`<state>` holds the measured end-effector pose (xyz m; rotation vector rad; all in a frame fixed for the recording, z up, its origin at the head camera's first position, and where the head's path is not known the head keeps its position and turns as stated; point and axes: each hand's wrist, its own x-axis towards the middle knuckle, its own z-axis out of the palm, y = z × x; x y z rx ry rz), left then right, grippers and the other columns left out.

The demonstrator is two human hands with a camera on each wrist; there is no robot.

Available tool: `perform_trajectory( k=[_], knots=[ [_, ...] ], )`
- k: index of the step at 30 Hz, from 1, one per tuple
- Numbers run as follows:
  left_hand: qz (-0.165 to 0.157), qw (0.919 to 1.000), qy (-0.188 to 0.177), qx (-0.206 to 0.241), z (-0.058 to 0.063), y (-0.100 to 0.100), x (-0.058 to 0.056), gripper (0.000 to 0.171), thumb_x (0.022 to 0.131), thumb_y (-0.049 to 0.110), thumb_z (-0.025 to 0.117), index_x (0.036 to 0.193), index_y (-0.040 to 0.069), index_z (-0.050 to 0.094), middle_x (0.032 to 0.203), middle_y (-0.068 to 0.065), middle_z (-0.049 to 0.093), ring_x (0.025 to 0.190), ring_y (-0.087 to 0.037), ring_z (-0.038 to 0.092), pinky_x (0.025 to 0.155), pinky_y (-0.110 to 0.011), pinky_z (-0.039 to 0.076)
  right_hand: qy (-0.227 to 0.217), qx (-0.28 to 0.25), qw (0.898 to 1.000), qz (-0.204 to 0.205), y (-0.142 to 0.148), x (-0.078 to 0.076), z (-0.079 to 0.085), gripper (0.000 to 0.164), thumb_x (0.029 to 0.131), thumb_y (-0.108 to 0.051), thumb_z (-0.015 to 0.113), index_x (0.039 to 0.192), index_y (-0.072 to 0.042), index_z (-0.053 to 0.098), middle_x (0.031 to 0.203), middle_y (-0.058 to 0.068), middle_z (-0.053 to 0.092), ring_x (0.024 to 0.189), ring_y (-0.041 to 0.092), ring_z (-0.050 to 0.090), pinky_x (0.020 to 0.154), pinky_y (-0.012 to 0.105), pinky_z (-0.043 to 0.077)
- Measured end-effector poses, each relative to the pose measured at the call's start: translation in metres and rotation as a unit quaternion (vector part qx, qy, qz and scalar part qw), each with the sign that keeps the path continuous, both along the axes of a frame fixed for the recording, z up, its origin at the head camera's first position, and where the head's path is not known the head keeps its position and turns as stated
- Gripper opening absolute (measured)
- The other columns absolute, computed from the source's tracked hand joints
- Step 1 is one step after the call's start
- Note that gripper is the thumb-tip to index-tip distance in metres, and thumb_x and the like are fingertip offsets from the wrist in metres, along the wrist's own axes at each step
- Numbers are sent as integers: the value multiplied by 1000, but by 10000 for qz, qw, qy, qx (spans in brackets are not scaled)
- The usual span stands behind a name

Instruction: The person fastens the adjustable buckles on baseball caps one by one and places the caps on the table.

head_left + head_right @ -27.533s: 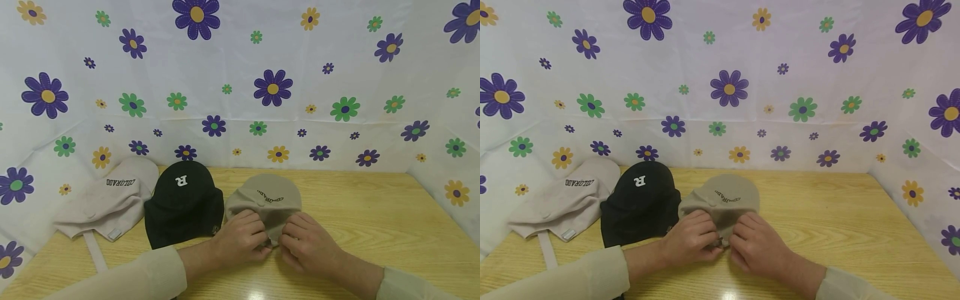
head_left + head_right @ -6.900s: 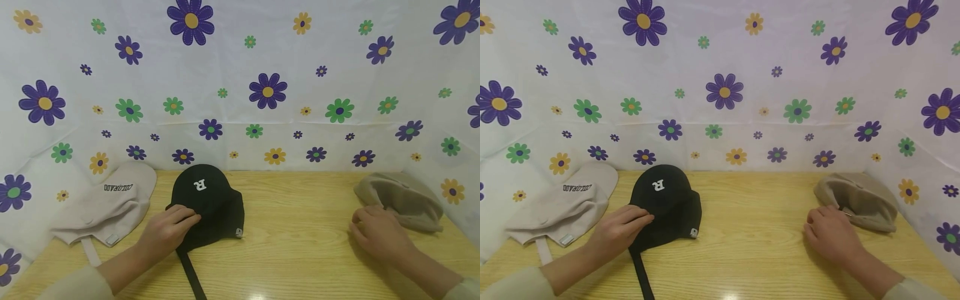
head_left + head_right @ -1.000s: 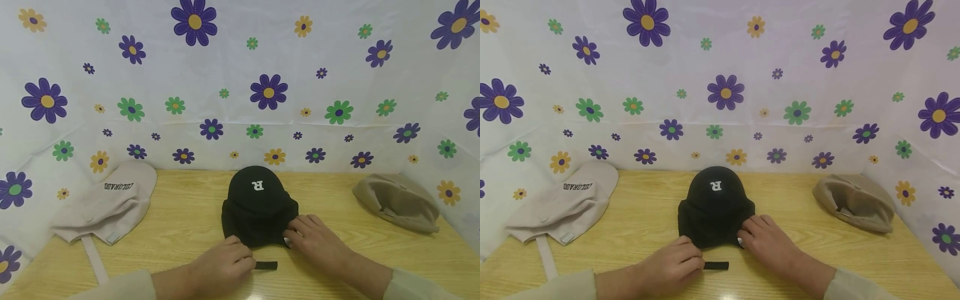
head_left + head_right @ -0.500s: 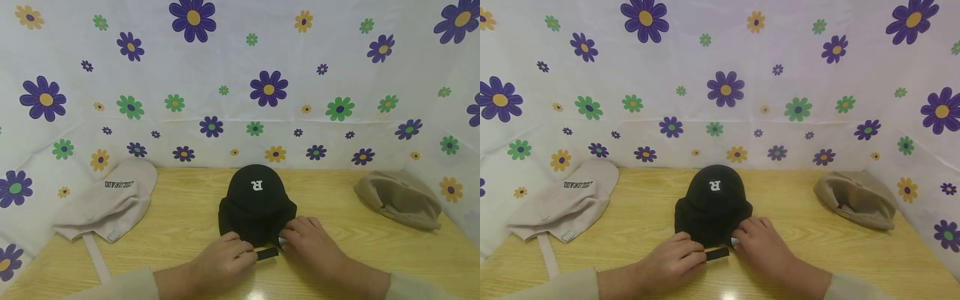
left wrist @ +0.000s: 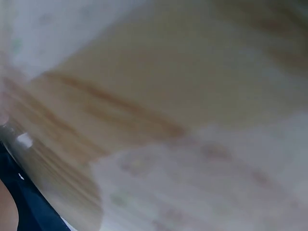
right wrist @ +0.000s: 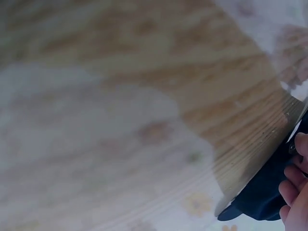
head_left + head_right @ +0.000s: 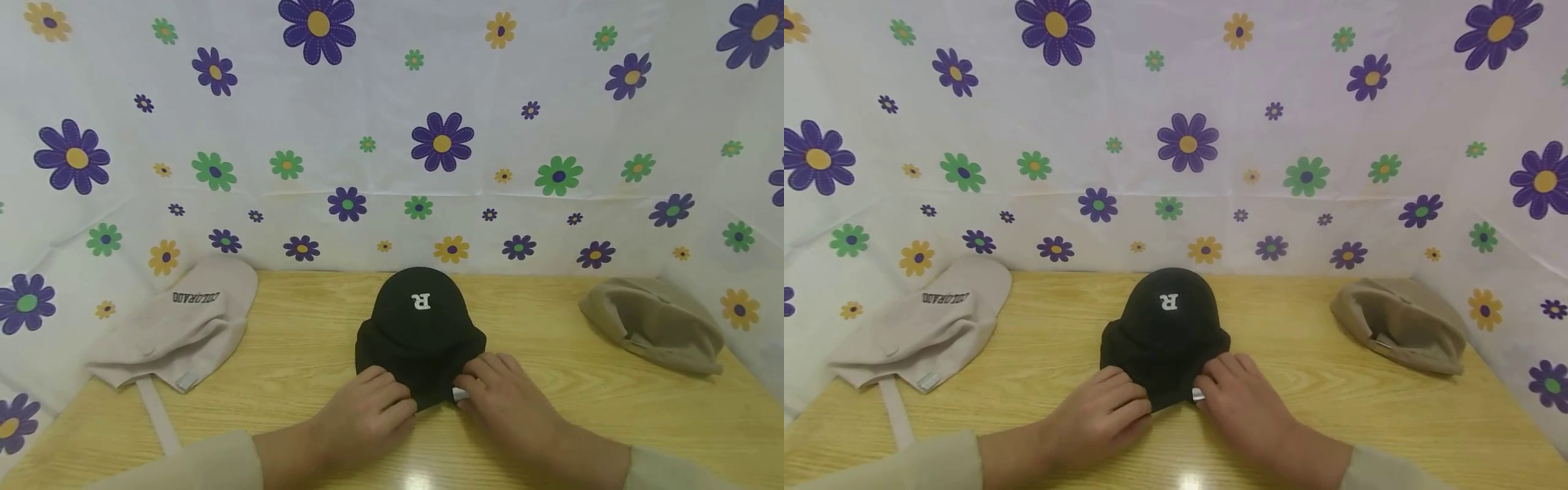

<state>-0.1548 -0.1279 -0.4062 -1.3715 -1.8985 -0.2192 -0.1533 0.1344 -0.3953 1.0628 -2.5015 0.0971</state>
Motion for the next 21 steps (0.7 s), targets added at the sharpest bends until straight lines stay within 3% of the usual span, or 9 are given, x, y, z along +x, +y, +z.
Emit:
perform_trajectory(
  k=[8, 14, 21],
  knots=[
    [15, 9997, -209, -134, 0, 4, 0, 4, 82, 14, 72, 82, 13, 68, 82, 3, 66, 76, -14, 59, 77, -28, 50, 162, 260, 9994, -158, 4, -6, 0, 22, 83, -25, 80, 100, -16, 68, 100, -3, 61, 97, 18, 54, 88, 37, 44],
    [-13, 9995, -307, -119, -2, 9, -1, 11, 89, 15, 57, 78, 14, 62, 81, 4, 63, 76, -14, 56, 77, -29, 49, 263, 349, 9988, -211, 4, -6, 0, 21, 83, -24, 80, 99, -15, 70, 97, -2, 61, 96, 18, 55, 87, 39, 42],
    [-56, 9983, -565, 95, -1, 10, -5, 12, 77, 10, 72, 75, 14, 61, 82, 4, 61, 76, -13, 55, 78, -28, 48, 267, 252, 9991, -206, 4, -6, -1, 21, 82, -23, 80, 99, -16, 70, 98, -3, 61, 96, 17, 54, 87, 39, 41]
  ],
)
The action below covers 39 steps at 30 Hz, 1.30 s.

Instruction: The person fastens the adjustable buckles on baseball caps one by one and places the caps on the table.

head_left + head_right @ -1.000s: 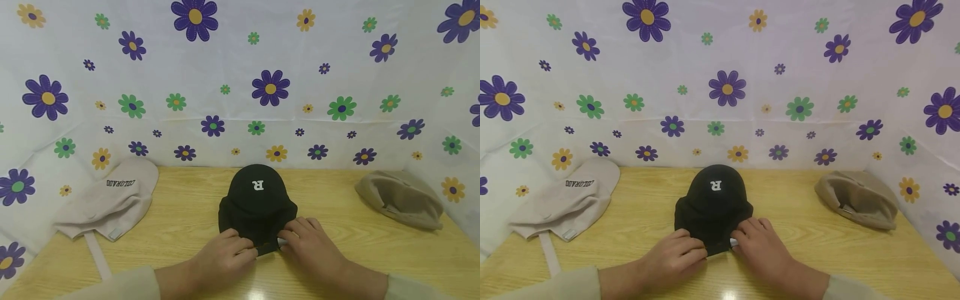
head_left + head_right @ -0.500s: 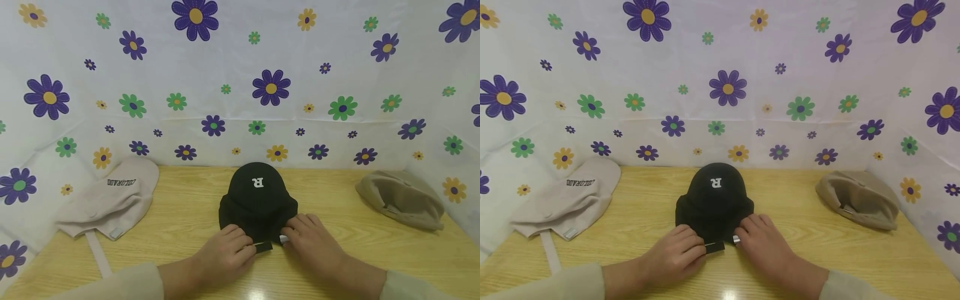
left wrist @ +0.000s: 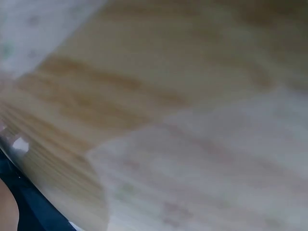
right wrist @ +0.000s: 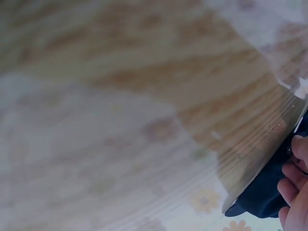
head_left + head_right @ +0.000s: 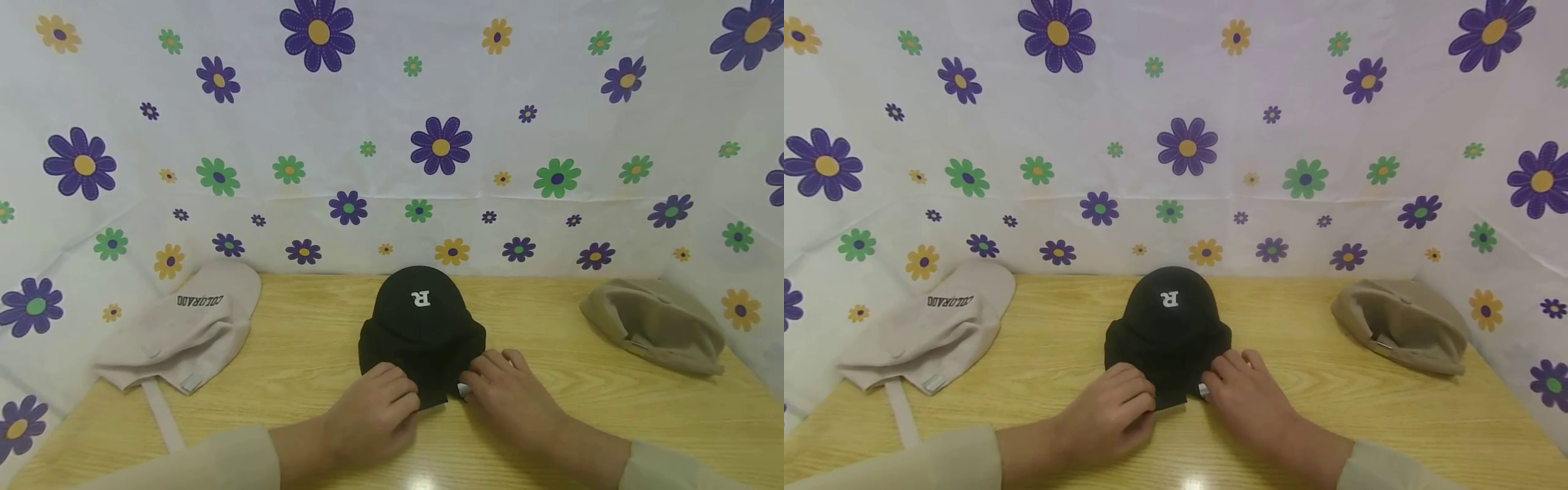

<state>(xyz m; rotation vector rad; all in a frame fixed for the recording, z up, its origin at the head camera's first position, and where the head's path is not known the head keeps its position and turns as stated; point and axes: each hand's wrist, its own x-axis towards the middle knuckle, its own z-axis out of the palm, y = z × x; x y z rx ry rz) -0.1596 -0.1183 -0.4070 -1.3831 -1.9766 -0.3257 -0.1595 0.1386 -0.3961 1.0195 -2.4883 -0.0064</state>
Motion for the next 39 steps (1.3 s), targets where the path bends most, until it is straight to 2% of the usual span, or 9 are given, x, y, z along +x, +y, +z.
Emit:
perform_trajectory(
  k=[6, 13, 21, 27, 30, 32, 34, 35, 39],
  knots=[
    [14, 9996, 244, -107, 3, 0, -8, 10, 84, 12, 63, 75, 14, 61, 81, 4, 62, 77, -14, 56, 78, -28, 48, 243, -309, 9988, 303, 0, -5, 1, 24, 80, -22, 82, 101, -17, 71, 99, -5, 63, 98, 15, 55, 87, 35, 42],
    [-25, 9983, 586, -65, 7, 0, -16, 21, 92, 13, 49, 73, 14, 58, 82, 2, 64, 77, -15, 57, 78, -28, 48, 425, -606, 9948, 704, -1, -9, 6, 24, 82, -21, 80, 103, -15, 70, 101, -5, 64, 99, 15, 56, 86, 34, 44],
    [-48, 9979, 651, -9, 11, 0, -23, 17, 90, 11, 52, 74, 13, 57, 85, 1, 65, 79, -15, 58, 80, -28, 48, 560, -776, 9916, 871, -2, -14, 12, 26, 81, -21, 79, 105, -15, 68, 102, -5, 63, 98, 14, 56, 85, 34, 42],
    [-2, 9978, 664, -18, 14, 0, -26, 10, 85, 10, 61, 75, 12, 58, 86, 1, 65, 82, -16, 58, 82, -29, 49, 550, -796, 9917, 851, -2, -17, 15, 28, 81, -22, 79, 106, -16, 68, 104, -5, 63, 99, 15, 55, 86, 35, 41],
    [24, 9978, 670, -9, 11, -1, -22, 11, 85, 11, 62, 75, 12, 59, 86, 1, 65, 81, -16, 58, 81, -30, 49, 622, -839, 9905, 898, -3, -15, 12, 16, 95, -28, 65, 106, -16, 68, 103, -6, 63, 98, 14, 55, 85, 34, 41],
    [12, 9980, 637, -1, 7, -2, -18, 12, 86, 11, 61, 75, 13, 59, 86, 1, 65, 81, -16, 58, 81, -29, 49, 662, -918, 9888, 975, -4, -11, 8, 25, 103, -34, 51, 106, -16, 68, 102, -7, 63, 97, 13, 55, 85, 33, 40],
    [-43, 9983, 589, 24, 3, -3, -13, 13, 87, 11, 61, 74, 13, 59, 86, 1, 65, 80, -16, 58, 81, -29, 49, 685, -989, 9871, 1053, -4, -6, 4, 37, 107, -39, 38, 105, -17, 67, 102, -7, 62, 95, 12, 54, 83, 33, 40],
    [-61, 9984, 554, 35, 1, -3, -12, 13, 87, 11, 61, 74, 13, 59, 86, 2, 65, 81, -15, 58, 81, -29, 49, 658, -1033, 9867, 1066, -4, -5, 2, 40, 107, -41, 35, 105, -17, 68, 102, -8, 62, 96, 11, 54, 83, 32, 40],
    [-55, 9993, 368, 83, -2, -2, -10, 14, 88, 10, 61, 75, 14, 59, 87, 2, 64, 82, -15, 57, 83, -28, 48, 531, -1105, 9872, 1017, -2, -3, 1, 38, 106, -41, 38, 106, -17, 68, 105, -8, 62, 98, 11, 54, 84, 32, 39]
  ],
)
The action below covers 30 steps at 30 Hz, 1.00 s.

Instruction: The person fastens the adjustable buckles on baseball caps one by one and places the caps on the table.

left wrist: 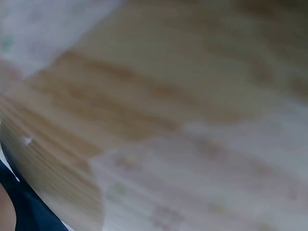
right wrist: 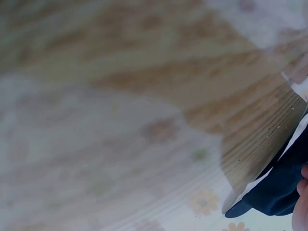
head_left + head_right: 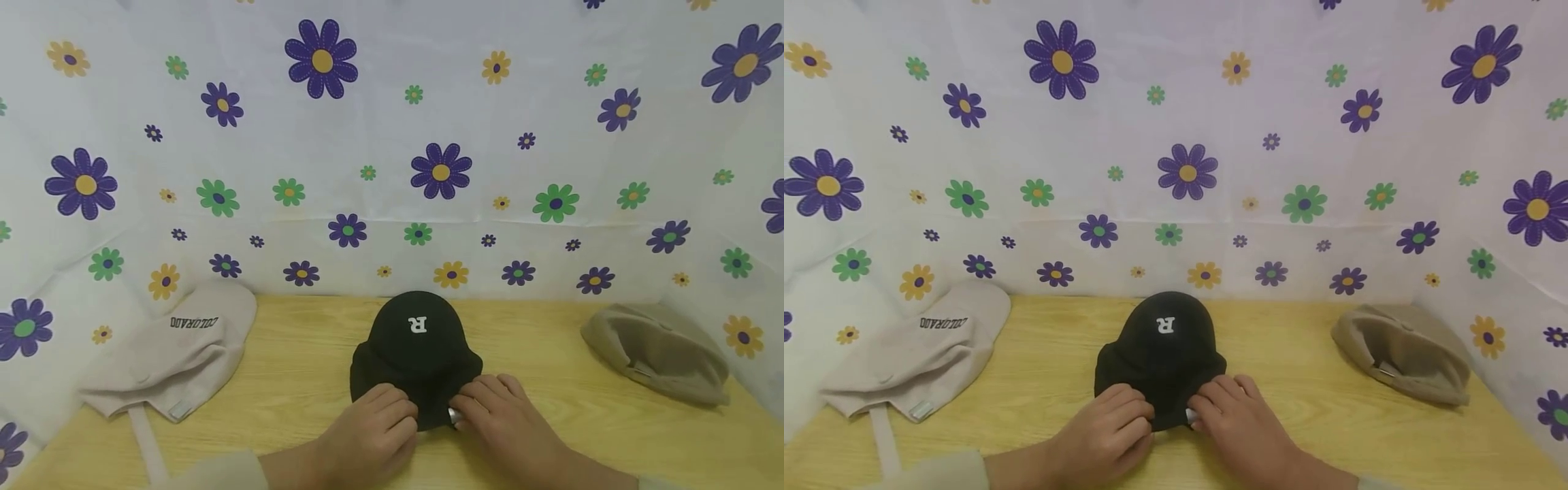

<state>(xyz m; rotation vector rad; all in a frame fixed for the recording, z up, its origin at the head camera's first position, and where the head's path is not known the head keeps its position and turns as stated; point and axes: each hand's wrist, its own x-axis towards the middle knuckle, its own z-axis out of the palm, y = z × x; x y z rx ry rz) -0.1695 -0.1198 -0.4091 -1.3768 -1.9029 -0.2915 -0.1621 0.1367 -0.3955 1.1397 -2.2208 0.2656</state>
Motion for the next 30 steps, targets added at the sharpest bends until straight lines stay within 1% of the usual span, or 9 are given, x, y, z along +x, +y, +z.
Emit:
perform_trajectory(
  k=[5, 10, 15, 19, 22, 26, 28, 29, 30],
  knots=[
    [-97, 9999, 114, 30, -1, 3, 1, 16, 90, 10, 57, 75, 13, 58, 87, 2, 64, 82, -15, 56, 82, -28, 48, 7, -22, 10000, -15, 2, 2, 0, 43, 107, -42, 33, 105, -17, 68, 105, -8, 62, 97, 11, 54, 84, 33, 40],
    [-142, 9997, 141, 137, 3, 3, 0, 14, 89, 9, 59, 75, 12, 58, 87, 1, 64, 82, -16, 57, 81, -29, 48, 0, -117, 9999, 0, 4, 2, -1, 47, 107, -43, 29, 104, -16, 69, 104, -8, 63, 97, 12, 55, 84, 33, 40],
    [-128, 9997, 177, 126, 7, -2, -2, 14, 88, 9, 59, 75, 11, 58, 87, 0, 65, 81, -16, 58, 80, -30, 49, 54, -150, 9998, 104, 1, 0, -1, 38, 106, -40, 38, 106, -17, 68, 106, -7, 63, 99, 13, 55, 85, 34, 40],
    [-60, 10000, -2, -10, 4, -3, 6, 11, 86, 9, 65, 76, 12, 59, 88, 1, 65, 83, -15, 57, 82, -29, 49, 19, -153, 9998, 121, 0, 6, -3, 38, 106, -39, 38, 106, -16, 68, 106, -7, 63, 98, 13, 56, 84, 33, 40],
    [-74, 10000, -19, -39, 2, -2, 10, 12, 86, 10, 64, 76, 11, 59, 88, 1, 64, 82, -15, 57, 81, -29, 49, 0, -156, 9998, 119, 1, 9, -4, 39, 107, -39, 38, 105, -15, 69, 105, -6, 64, 97, 13, 56, 83, 34, 40],
    [-57, 9999, -58, -136, 5, 0, 7, 11, 86, 9, 62, 76, 11, 58, 88, 1, 65, 83, -16, 57, 82, -30, 49, -290, 13, 9996, 12, 2, 8, 1, 20, 101, -31, 57, 108, -15, 67, 106, -6, 63, 99, 13, 55, 85, 33, 40],
    [-23, 9997, -94, -218, 7, -1, 4, 11, 85, 8, 64, 77, 11, 58, 89, 0, 65, 84, -16, 58, 83, -30, 49, -397, 95, 9992, -7, 2, 6, 4, 18, 98, -28, 62, 109, -15, 67, 107, -5, 63, 100, 13, 54, 86, 34, 40],
    [-8, 9996, -105, -252, 8, -2, 3, 11, 84, 8, 65, 77, 11, 58, 90, 0, 65, 84, -17, 58, 84, -30, 49, -447, 122, 9989, -4, 2, 5, 5, 18, 99, -29, 61, 109, -15, 67, 107, -5, 63, 100, 14, 54, 86, 34, 40],
    [-25, 9996, -123, -257, 7, -1, 3, 11, 84, 8, 66, 78, 11, 58, 90, 0, 65, 85, -17, 58, 84, -30, 49, -446, 130, 9989, 11, 3, 5, 5, 22, 101, -32, 56, 109, -14, 67, 107, -5, 63, 100, 14, 55, 86, 34, 40]
  ],
)
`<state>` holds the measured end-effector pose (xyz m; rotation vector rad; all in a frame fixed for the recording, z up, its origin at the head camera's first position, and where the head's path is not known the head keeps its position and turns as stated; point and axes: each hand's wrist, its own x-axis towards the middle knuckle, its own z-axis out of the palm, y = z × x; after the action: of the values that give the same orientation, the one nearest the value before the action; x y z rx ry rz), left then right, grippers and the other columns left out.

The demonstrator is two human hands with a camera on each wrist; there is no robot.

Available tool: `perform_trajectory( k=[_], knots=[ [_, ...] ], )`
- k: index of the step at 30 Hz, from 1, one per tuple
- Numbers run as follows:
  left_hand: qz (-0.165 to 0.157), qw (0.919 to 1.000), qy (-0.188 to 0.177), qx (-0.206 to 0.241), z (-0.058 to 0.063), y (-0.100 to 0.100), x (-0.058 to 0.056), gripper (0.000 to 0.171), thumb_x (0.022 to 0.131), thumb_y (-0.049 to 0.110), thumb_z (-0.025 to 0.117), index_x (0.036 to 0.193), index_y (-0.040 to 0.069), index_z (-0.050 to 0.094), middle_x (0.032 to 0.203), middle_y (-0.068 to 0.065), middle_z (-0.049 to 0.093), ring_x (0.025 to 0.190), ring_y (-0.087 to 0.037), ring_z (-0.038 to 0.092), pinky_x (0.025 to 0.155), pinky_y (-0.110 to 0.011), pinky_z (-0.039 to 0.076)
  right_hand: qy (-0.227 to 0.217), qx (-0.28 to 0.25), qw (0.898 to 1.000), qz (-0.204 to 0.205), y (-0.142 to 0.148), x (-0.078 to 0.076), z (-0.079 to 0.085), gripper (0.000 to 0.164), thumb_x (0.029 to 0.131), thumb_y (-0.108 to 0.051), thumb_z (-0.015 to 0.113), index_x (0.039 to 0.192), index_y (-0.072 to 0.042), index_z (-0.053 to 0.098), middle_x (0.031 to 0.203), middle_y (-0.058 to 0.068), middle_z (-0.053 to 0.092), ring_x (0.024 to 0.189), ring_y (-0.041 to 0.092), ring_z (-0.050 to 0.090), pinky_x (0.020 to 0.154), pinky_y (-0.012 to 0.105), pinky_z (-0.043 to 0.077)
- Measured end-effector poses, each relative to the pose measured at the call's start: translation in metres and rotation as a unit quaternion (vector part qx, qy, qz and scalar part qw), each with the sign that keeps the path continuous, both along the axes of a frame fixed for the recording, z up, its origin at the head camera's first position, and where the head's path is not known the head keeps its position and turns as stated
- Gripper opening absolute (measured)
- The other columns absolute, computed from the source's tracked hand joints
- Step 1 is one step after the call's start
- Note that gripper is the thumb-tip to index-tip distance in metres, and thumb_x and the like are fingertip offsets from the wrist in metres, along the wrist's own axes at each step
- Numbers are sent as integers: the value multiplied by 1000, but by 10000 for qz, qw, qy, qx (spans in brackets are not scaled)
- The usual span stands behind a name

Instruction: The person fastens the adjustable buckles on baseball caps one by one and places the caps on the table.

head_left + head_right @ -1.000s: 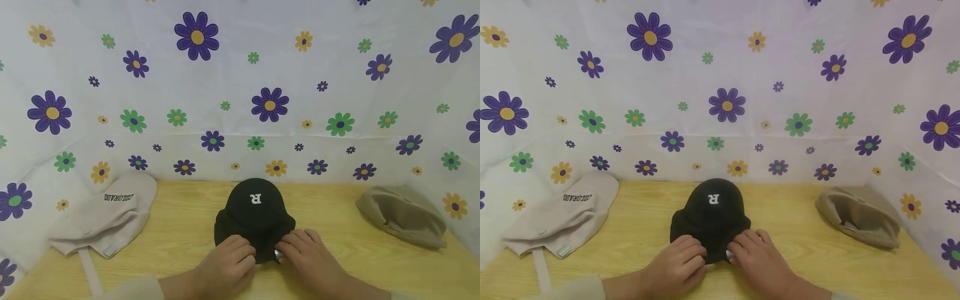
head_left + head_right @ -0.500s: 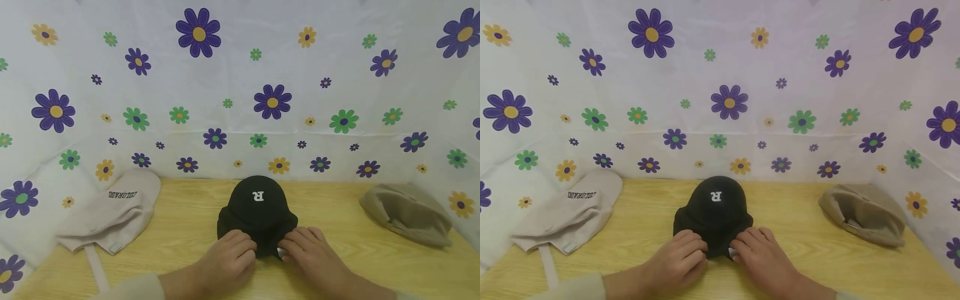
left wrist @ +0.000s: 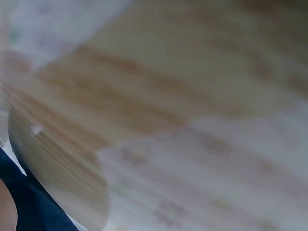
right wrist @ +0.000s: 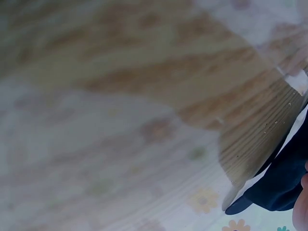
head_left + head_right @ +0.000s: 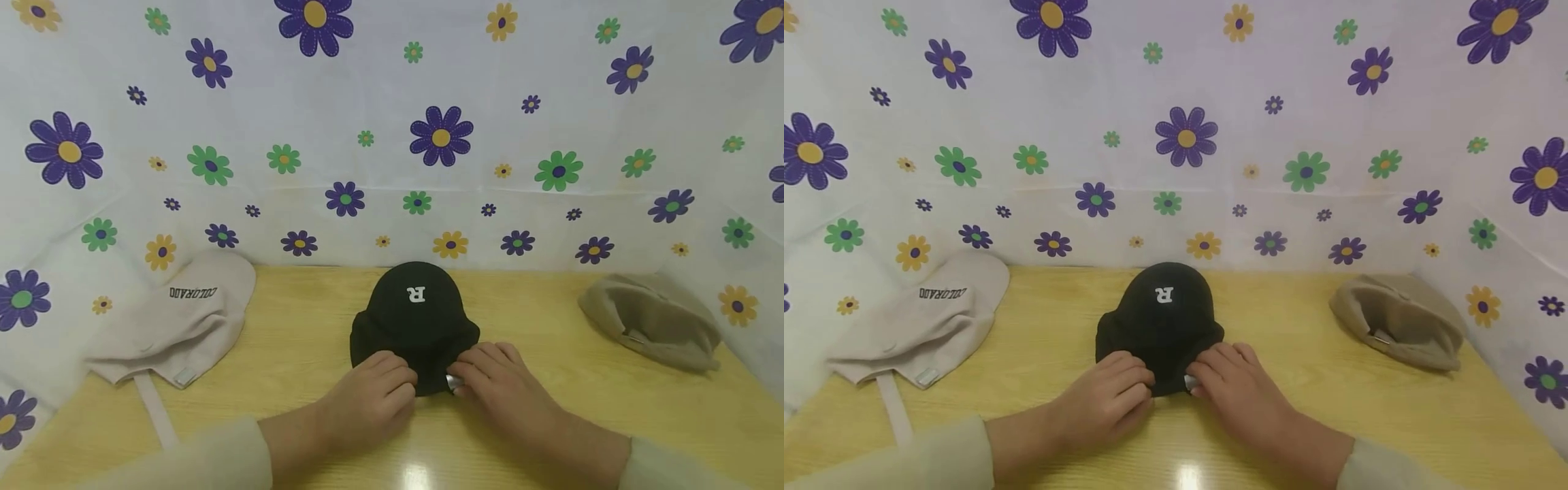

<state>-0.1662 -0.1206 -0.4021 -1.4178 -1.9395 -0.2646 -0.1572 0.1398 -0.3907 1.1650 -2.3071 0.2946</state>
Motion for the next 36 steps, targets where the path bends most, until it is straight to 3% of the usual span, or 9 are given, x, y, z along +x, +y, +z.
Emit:
perform_trajectory(
  k=[3, 6, 12, 24, 36],
  knots=[
    [-37, 10000, 82, -1, 2, -3, -3, 11, 83, 8, 67, 78, 11, 58, 90, 0, 65, 85, -17, 58, 85, -30, 49, 128, -70, 9998, 116, -3, -5, 0, 36, 106, -39, 42, 107, -14, 68, 106, -4, 64, 99, 15, 55, 85, 34, 40],
    [-89, 9998, 195, 14, 0, -2, -3, 11, 84, 9, 66, 77, 12, 59, 89, 0, 66, 84, -16, 59, 84, -29, 50, 280, -108, 9993, 213, -4, -5, -3, 42, 106, -41, 36, 105, -14, 68, 104, -5, 63, 97, 14, 55, 83, 33, 40],
    [5, 9998, 189, 90, -6, 1, 1, 11, 84, 12, 68, 76, 13, 60, 87, 2, 66, 82, -14, 59, 82, -27, 50, 331, -215, 9986, 365, -2, -1, -8, 37, 106, -39, 40, 105, -15, 68, 104, -6, 63, 96, 13, 55, 85, 33, 44],
    [136, 9998, 133, 91, -3, -1, -1, 12, 81, 13, 73, 77, 14, 61, 87, 2, 66, 84, -14, 59, 84, -27, 49, 321, -198, 9988, 322, -4, -5, -5, 39, 106, -40, 38, 105, -15, 68, 104, -5, 63, 98, 13, 55, 87, 32, 42],
    [-148, 9985, 395, 347, -5, 1, -5, 9, 84, 12, 67, 77, 12, 62, 86, 1, 66, 82, -15, 61, 82, -29, 51, 269, -168, 9990, 318, -4, -5, -5, 38, 106, -40, 39, 108, -16, 68, 106, -5, 62, 99, 13, 55, 87, 33, 41]
  ],
)
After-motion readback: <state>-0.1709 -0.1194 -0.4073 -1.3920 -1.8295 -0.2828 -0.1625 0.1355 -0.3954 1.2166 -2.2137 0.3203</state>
